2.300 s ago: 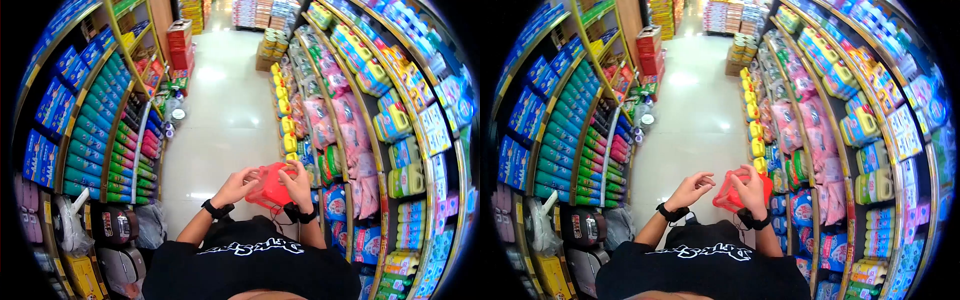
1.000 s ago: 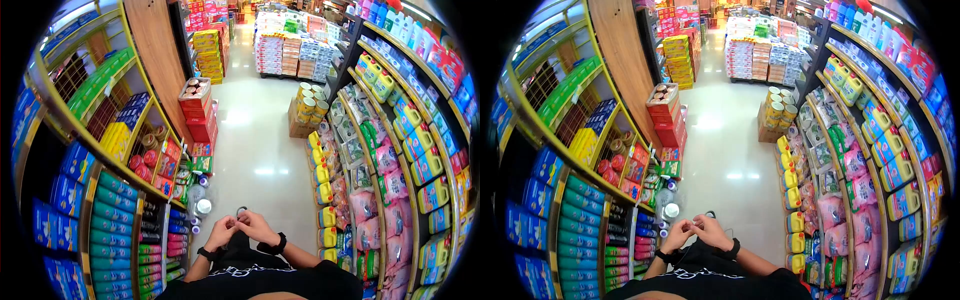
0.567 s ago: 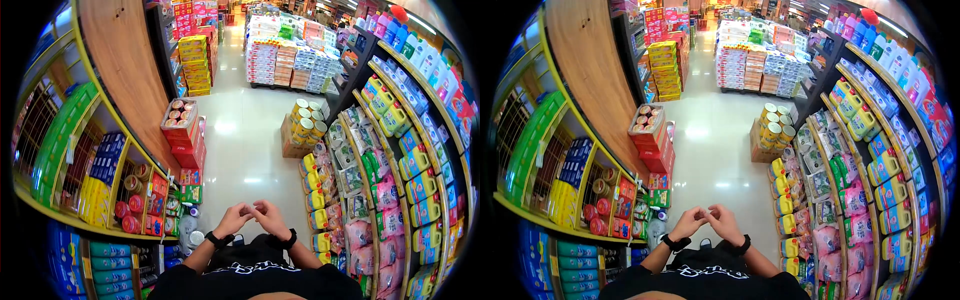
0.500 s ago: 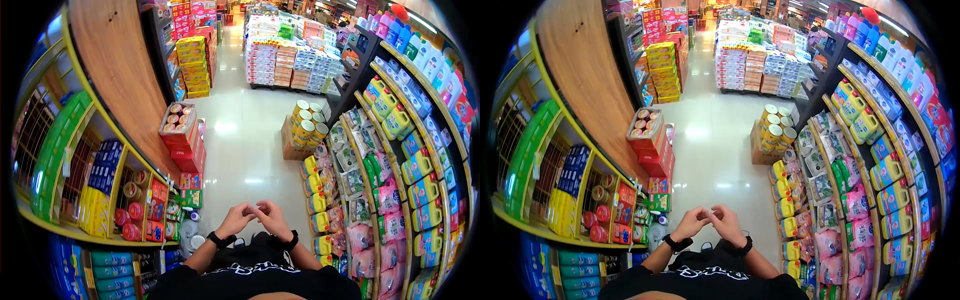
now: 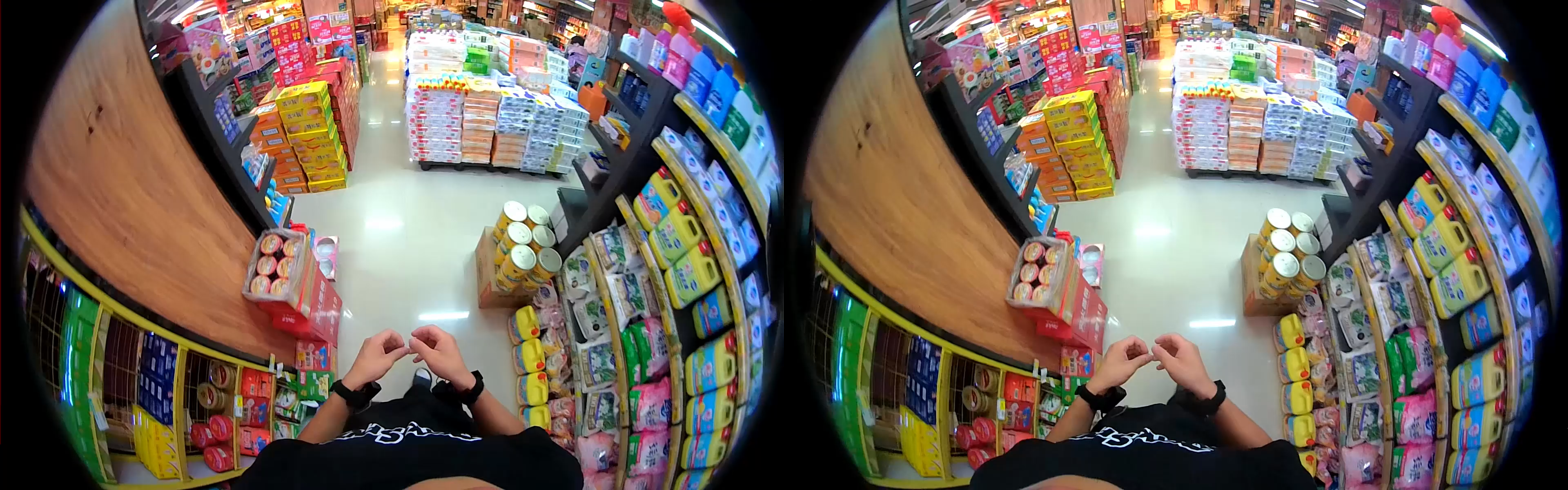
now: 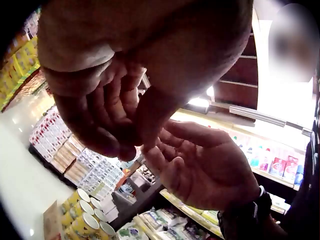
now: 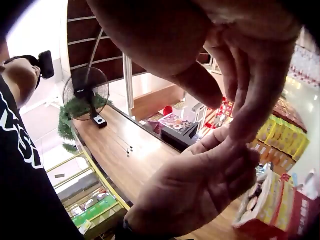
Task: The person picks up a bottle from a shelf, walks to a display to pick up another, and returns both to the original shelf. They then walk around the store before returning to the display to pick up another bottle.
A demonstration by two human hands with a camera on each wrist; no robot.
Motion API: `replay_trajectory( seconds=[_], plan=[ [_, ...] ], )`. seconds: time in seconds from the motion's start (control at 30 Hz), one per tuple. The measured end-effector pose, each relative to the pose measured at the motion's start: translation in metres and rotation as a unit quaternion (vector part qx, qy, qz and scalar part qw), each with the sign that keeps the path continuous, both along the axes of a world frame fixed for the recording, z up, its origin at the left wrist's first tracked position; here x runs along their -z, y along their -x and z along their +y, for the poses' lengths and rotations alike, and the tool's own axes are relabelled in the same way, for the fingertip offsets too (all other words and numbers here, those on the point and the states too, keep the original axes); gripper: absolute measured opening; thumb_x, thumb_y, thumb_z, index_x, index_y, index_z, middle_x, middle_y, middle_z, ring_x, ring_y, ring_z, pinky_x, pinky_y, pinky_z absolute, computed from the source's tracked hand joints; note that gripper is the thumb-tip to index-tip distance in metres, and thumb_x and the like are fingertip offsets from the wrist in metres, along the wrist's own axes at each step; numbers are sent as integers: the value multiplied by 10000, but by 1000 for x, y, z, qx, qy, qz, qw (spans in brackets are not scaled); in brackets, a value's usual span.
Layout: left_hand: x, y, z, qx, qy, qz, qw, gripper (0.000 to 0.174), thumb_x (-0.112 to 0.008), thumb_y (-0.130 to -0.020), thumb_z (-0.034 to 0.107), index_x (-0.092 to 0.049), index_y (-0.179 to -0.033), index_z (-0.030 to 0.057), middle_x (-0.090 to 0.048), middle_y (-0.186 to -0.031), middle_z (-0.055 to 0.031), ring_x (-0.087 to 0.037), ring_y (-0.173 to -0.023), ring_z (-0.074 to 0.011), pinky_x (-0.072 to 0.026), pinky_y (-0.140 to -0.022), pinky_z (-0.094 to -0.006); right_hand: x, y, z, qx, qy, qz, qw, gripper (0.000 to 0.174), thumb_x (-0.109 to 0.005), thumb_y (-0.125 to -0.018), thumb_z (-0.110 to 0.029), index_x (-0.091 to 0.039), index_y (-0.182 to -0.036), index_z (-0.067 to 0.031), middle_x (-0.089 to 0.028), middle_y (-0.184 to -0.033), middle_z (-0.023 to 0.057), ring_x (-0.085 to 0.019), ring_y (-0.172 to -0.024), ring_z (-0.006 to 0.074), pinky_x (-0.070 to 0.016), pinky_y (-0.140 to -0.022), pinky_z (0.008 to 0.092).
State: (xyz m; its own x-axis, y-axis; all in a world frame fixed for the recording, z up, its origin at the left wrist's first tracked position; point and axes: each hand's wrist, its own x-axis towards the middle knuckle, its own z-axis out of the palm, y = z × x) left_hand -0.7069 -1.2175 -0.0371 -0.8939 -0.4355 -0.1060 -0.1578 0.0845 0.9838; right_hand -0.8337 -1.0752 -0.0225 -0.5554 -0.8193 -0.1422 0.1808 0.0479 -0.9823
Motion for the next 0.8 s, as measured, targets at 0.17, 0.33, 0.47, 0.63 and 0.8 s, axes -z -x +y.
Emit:
replay_trajectory(
  seconds=[0.17,0.33,0.47,0.63,0.8],
  plan=[
    [-19,68,-65,-4,-41,-9,999,120,-681,-939,34,-580,-1003,29,-631,-907,-10,-616,-855,-71,-505,-736,-227,-11,78,-76,-51,9,-10,999,237,-653,-965,-122,-600,-1125,45,-671,-991,96,-684,-873,155,-594,-684,294],
    [3,134,-128,-55,-32,-11,998,146,-680,-926,-4,-570,-1020,11,-637,-955,-33,-637,-917,-107,-530,-827,-263,-4,146,-153,-65,-7,-15,998,214,-664,-960,-118,-613,-1102,33,-679,-966,88,-679,-856,139,-586,-691,280],
    [26,202,-193,-77,-42,31,996,107,-667,-943,33,-588,-1006,-2,-666,-896,-48,-641,-854,-102,-526,-751,-265,6,211,-223,-61,-25,0,998,207,-674,-954,-116,-621,-1088,33,-689,-947,89,-679,-833,136,-582,-682,275],
    [30,300,-290,-49,-63,40,996,124,-666,-954,48,-571,-1011,-7,-666,-912,-63,-647,-871,-113,-532,-764,-278,0,305,-312,-40,-50,22,998,217,-677,-949,-109,-616,-1097,37,-689,-944,97,-685,-828,138,-583,-649,275],
    [4,402,-374,16,-55,43,997,109,-640,-963,36,-555,-1014,-10,-672,-911,-85,-663,-881,-136,-536,-774,-289,-13,398,-385,8,-37,18,999,219,-678,-944,-101,-613,-1101,38,-685,-923,95,-687,-825,140,-589,-645,273]
  ],
)
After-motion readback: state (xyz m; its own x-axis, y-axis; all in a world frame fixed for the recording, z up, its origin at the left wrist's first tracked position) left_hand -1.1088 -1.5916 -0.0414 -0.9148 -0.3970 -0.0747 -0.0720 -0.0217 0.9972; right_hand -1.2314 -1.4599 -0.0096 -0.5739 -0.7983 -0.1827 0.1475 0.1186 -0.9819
